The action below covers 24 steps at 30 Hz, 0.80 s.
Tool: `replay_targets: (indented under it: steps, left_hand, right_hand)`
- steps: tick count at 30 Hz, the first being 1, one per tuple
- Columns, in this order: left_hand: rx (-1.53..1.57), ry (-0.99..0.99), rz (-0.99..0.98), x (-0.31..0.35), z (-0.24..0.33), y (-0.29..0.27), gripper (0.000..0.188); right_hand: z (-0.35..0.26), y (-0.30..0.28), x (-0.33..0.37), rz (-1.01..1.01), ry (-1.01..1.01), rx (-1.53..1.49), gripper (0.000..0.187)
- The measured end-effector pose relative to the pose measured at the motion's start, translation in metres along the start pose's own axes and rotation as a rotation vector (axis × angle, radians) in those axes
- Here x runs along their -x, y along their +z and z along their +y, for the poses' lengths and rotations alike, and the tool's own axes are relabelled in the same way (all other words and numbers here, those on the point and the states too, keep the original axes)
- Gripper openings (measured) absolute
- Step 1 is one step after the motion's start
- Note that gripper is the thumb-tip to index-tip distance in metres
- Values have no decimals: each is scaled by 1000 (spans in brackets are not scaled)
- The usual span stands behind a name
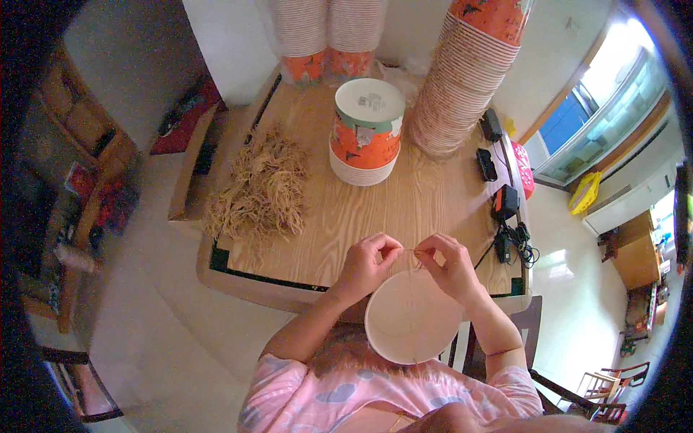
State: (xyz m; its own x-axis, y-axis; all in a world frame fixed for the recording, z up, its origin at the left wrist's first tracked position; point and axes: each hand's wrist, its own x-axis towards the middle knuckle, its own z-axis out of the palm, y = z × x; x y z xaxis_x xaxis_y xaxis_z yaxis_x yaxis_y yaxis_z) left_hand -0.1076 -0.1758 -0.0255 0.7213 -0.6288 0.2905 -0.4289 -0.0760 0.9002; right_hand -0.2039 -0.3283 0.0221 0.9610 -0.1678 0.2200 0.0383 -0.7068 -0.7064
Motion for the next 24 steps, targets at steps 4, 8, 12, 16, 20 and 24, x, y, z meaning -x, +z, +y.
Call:
replay_targets:
  steps: [4, 8, 12, 16, 20, 24]
  left_hand:
    - [88, -27, 25, -1, -1, 0, 8]
    - [149, -26, 17, -3, 2, 1, 8]
    - [179, -56, 3, -5, -1, 0, 8]
    - [257, -92, 1, -4, -5, -1, 7]
    - [273, -99, -28, -6, -3, -2, 7]
    - [195, -43, 4, -5, -5, -1, 6]
  right_hand:
    - [-13, -3, 3, 34, 28, 70, 14]
    - [-13, 5, 3, -95, -95, 249, 17]
    - [-9, 4, 5, -64, -126, 182, 15]
    - [-11, 2, 5, -46, -98, 118, 10]
    - [-12, -1, 6, -94, -89, -23, 6]
    - [-20, -5, 7, -85, -162, -9, 4]
